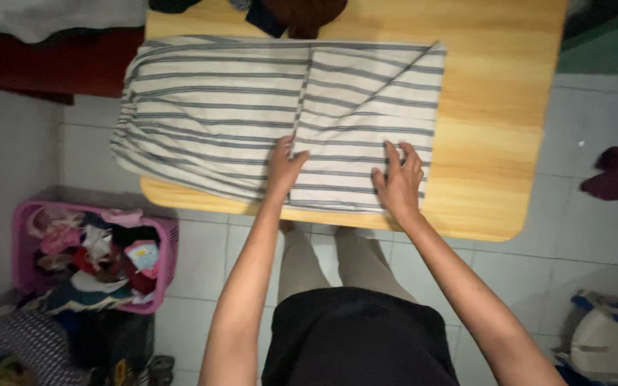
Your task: The person folds a striped pair of pants on a wooden table by hand. They spread the pants flat, fold the legs together, and then fold the garment into a rectangular bundle.
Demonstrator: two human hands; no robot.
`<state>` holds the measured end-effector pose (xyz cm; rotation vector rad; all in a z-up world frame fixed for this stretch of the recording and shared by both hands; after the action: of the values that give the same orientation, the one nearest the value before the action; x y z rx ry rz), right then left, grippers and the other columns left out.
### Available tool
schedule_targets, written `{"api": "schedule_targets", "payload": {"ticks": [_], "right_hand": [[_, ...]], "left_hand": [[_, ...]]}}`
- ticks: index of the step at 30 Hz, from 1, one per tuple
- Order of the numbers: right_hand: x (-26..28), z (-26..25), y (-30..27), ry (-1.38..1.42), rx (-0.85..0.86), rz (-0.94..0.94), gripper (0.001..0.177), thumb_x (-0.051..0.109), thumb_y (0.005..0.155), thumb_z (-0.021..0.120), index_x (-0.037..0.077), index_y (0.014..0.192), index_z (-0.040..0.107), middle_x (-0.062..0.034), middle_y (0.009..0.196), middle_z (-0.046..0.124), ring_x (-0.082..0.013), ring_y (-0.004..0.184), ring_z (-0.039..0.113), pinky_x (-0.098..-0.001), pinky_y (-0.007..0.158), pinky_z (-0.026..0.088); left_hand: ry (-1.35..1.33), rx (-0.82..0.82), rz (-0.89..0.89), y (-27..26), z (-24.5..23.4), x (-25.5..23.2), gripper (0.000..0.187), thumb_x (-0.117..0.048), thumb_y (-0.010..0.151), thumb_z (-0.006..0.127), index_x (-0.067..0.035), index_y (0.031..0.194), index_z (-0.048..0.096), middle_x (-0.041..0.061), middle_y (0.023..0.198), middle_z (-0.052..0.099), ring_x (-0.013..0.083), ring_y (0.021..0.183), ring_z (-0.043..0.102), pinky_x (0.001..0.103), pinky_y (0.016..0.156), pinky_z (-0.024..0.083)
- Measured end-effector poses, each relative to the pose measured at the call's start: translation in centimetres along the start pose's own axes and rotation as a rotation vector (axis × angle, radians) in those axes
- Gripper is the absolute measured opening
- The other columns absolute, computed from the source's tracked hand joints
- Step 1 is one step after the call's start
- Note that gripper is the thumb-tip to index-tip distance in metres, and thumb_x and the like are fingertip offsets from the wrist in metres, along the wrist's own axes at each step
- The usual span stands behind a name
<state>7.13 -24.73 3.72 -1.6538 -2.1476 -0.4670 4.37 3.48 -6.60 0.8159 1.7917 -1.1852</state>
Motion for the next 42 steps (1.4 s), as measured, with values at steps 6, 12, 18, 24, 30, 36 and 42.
{"api": "schedule_targets", "payload": {"ticks": [6,12,18,24,30,36,42], "right_hand": [[0.7,-0.7,-0.7,0.22,0.008,0.025,0.077,0.038,0.092,0.077,0.01,0.155,0.044,-0.0231,0.151,0.037,-0.0414,0.14,0.039,-0.0535,0.118,0.034],[-3.1,-3.7,-4.3,0.393,-0.131,-0.058,0.105,0.041,0.074,0.083,-0.005,0.152,0.031,-0.0271,0.152,0.035,-0.045,0.137,0.038,-0.0487,0.114,0.032],[-15.6,-8.8,-8.0,0.468,-0.524,0.472,0.044,0.008,0.103,0.067,0.001,0.145,0.054,-0.0153,0.134,0.062,-0.0301,0.122,0.059,-0.038,0.111,0.047],[-18.4,-16.3,-9.1,0.13,-0.446,0.357,0.076,-0.004,0.084,0.071,0.013,0.155,0.051,-0.0166,0.123,0.05,-0.0314,0.115,0.055,-0.04,0.102,0.048],[-18.2,-13.7,-7.8,-0.002,-0.104,0.142,0.088,-0.009,0.064,0.073,0.027,0.144,0.06,-0.0139,0.131,0.055,-0.0352,0.115,0.056,-0.0406,0.095,0.049],[-17.3,-12.2,-8.0,-0.061,-0.066,-0.034,0.076,0.001,0.073,0.077,0.027,0.143,0.061,-0.0125,0.138,0.054,-0.0373,0.123,0.052,-0.049,0.102,0.041],[-17.3,-12.5,-8.2,0.126,-0.188,-0.056,0.068,-0.002,0.079,0.066,0.025,0.141,0.064,-0.0108,0.15,0.052,-0.0361,0.135,0.049,-0.0479,0.115,0.04]], "left_hand": [[-0.355,0.183,-0.011,2.1,5.8,-2.5,0.067,-0.002,0.077,0.079,0.004,0.138,0.053,0.015,0.12,0.071,0.0224,0.106,0.069,0.034,0.091,0.056],[-0.305,0.275,0.275,-0.5,21.3,-11.7,0.086,-0.007,0.08,0.08,0.003,0.154,0.038,0.02,0.136,0.063,0.0243,0.121,0.061,0.033,0.103,0.049],[-0.357,0.532,0.377,-7.1,36.0,-20.8,0.086,-0.008,0.085,0.075,0.002,0.16,0.034,0.022,0.142,0.062,0.0265,0.128,0.06,0.033,0.111,0.045],[-0.295,0.469,0.674,-7.9,41.4,-17.0,0.078,0.006,0.088,0.069,-0.002,0.158,0.036,0.021,0.159,0.046,0.0277,0.149,0.044,0.035,0.126,0.033],[0.03,0.163,0.491,-2.2,32.2,-1.8,0.037,0.008,0.085,0.063,-0.007,0.12,0.064,0.022,0.161,0.045,0.0235,0.126,0.064,0.031,0.094,0.057],[-0.225,0.293,-0.047,2.1,32.2,-3.9,0.069,-0.008,0.09,0.073,-0.002,0.152,0.043,0.025,0.121,0.072,0.027,0.106,0.066,0.03,0.085,0.053],[-0.374,0.272,0.384,3.2,33.3,-15.0,0.089,0.007,0.078,0.061,-0.003,0.16,0.027,0.023,0.154,0.046,0.0245,0.128,0.057,0.03,0.095,0.053]]}}
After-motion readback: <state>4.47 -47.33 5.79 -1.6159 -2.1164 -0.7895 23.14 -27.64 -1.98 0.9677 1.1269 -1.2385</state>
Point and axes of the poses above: each hand's wrist, its own y-axis towards the middle knuckle, its own z-axis out of the palm, x = y × z, the point moved 4 cm from there along y, towards the middle knuckle
